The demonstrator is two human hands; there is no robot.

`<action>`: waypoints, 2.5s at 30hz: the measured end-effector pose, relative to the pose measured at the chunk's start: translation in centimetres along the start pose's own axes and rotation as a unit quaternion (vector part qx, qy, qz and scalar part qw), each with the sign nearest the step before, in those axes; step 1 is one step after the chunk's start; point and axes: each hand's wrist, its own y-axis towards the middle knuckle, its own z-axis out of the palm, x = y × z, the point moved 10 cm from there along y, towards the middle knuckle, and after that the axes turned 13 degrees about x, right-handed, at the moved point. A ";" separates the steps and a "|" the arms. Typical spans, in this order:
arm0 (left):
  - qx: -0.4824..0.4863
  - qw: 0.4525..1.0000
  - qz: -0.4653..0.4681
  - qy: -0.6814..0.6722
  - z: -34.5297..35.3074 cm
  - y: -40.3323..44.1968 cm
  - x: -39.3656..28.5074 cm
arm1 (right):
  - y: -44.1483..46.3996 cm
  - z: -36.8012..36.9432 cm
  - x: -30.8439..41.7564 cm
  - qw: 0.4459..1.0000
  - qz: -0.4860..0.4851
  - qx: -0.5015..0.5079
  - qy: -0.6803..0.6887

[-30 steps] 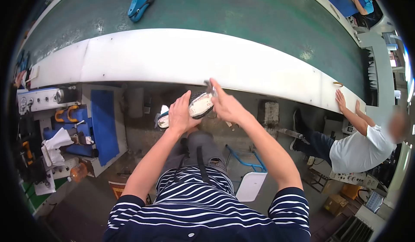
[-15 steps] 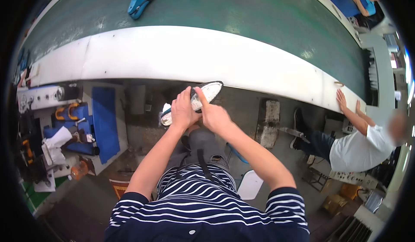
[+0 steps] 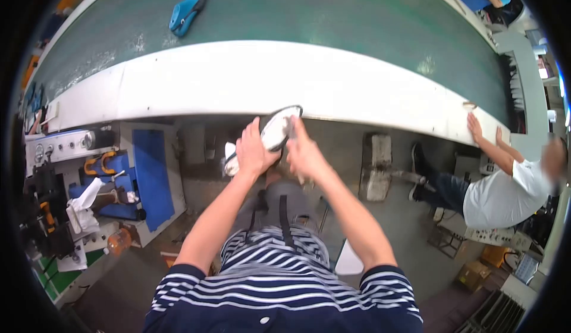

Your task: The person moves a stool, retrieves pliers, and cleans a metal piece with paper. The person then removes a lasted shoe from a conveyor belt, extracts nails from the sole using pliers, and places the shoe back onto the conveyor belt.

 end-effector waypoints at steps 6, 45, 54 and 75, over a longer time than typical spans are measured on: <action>-0.043 0.997 -0.020 -0.057 -6.9 -0.4 -1.0 | -3.8 -3.0 -4.4 0.984 -0.067 -0.112 0.123; 0.041 0.987 -0.098 -0.120 -3.5 -5.0 13.1 | 24.6 -29.1 12.2 0.917 0.016 -0.372 -0.145; 0.061 0.991 0.007 -0.115 -1.8 -4.7 11.5 | 24.1 -28.6 9.4 0.929 -0.060 -0.351 -0.102; 0.104 0.959 -0.197 -0.177 1.9 -16.0 16.3 | -2.9 -3.1 -16.9 0.995 -0.040 -0.061 -0.064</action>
